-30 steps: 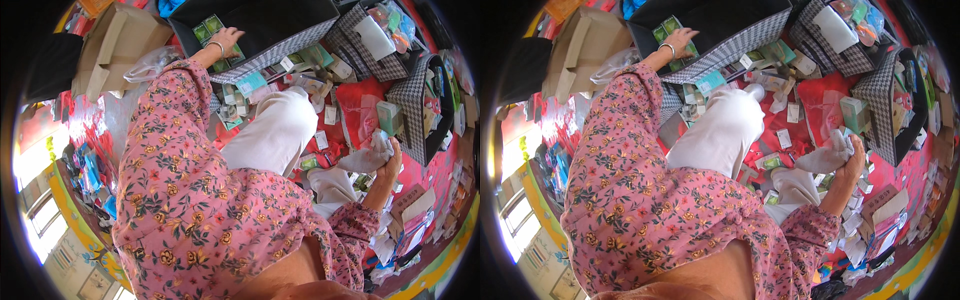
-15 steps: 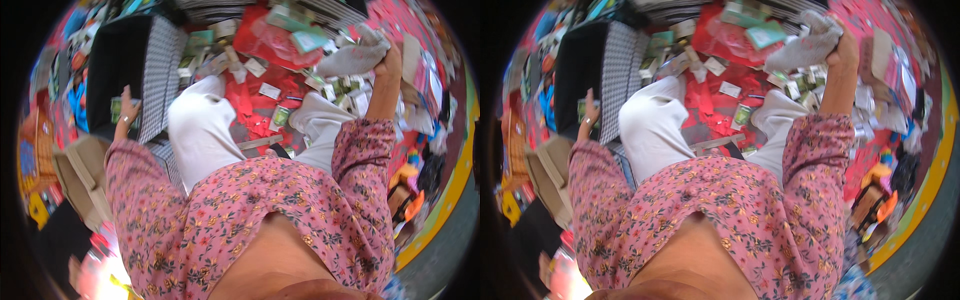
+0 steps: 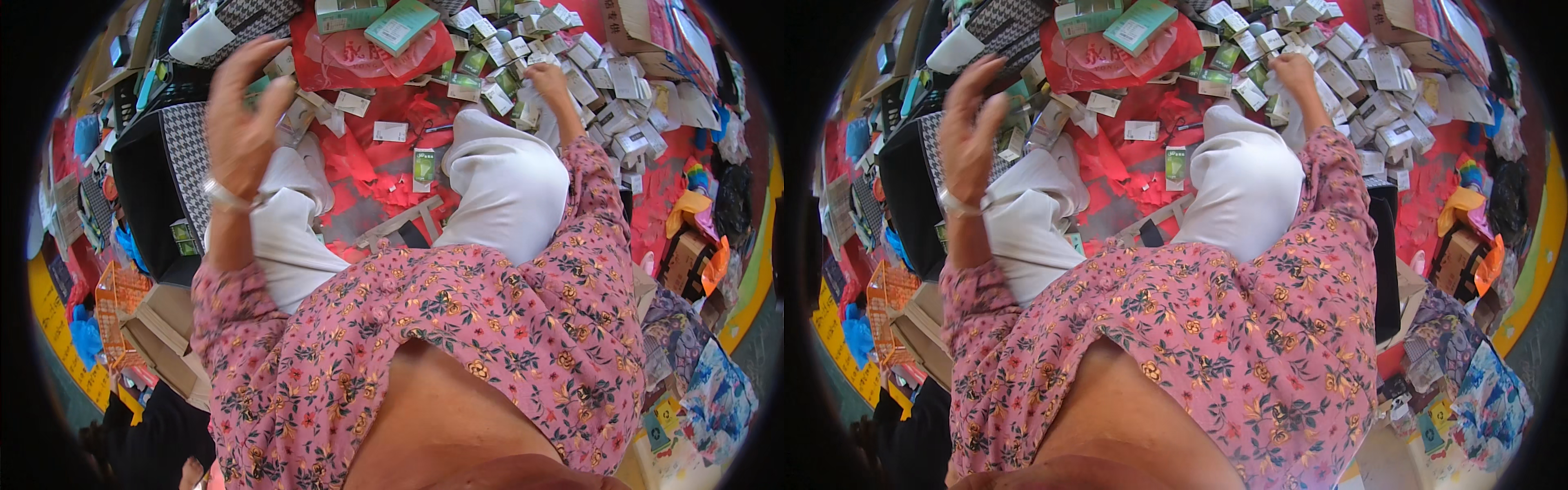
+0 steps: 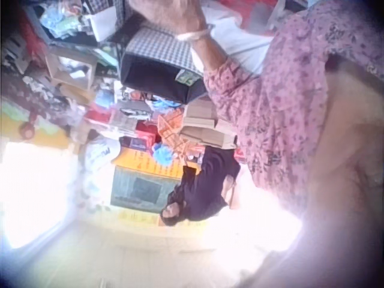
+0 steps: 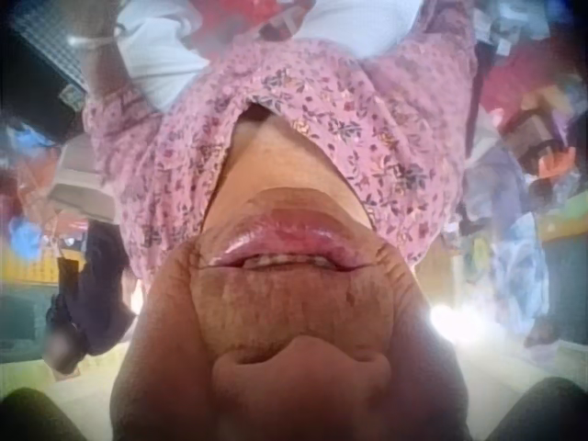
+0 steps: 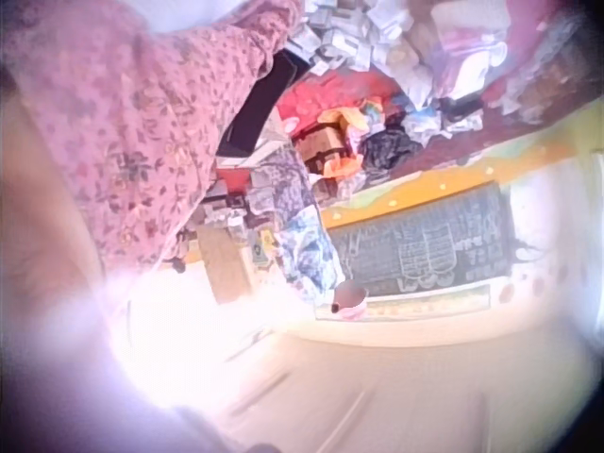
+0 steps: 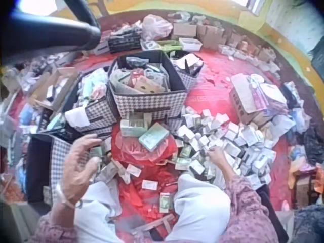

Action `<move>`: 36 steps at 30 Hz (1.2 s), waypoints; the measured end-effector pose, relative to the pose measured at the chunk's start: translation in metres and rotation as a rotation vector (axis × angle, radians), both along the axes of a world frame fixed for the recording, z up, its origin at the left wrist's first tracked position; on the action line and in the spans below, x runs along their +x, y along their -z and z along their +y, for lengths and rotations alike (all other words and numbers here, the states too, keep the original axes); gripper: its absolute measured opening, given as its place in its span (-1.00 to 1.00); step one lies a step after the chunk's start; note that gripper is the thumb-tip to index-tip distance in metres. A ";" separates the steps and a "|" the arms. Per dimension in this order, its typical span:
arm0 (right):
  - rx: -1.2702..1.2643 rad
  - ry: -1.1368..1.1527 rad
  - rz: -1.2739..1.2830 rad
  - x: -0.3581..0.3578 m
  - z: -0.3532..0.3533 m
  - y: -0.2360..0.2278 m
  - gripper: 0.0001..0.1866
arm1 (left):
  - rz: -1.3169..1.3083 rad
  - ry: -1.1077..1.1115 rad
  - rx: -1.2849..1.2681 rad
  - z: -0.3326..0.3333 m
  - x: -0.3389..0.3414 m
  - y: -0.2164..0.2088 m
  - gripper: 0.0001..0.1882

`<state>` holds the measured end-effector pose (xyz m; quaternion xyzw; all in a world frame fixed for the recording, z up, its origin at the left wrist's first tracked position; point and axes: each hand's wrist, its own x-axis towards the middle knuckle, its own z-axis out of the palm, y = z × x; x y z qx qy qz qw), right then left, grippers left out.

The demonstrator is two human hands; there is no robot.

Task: The person sits on the floor and wipes individual small boxes with a cloth before placing them into a larger bin.

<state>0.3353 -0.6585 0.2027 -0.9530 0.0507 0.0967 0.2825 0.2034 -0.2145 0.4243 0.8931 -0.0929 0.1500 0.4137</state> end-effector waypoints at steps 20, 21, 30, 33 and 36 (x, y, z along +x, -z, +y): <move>-0.441 -0.438 0.218 -0.009 0.125 0.077 -0.40 | 0.779 0.851 1.081 -0.061 -0.050 0.093 -0.52; -0.448 -0.426 0.216 -0.014 0.128 0.077 -0.40 | 0.802 0.857 1.079 -0.061 -0.051 0.094 -0.53; -0.253 -0.444 0.162 -0.023 0.116 0.054 -0.33 | 0.778 0.811 1.056 -0.058 -0.052 0.087 -0.62; -0.186 -0.359 0.200 -0.023 0.101 -0.005 -0.27 | 0.757 0.753 1.001 -0.061 -0.037 0.079 -0.60; 0.044 -0.357 0.013 -0.019 0.085 -0.070 -0.30 | 0.716 0.537 0.764 -0.058 -0.011 0.070 -0.50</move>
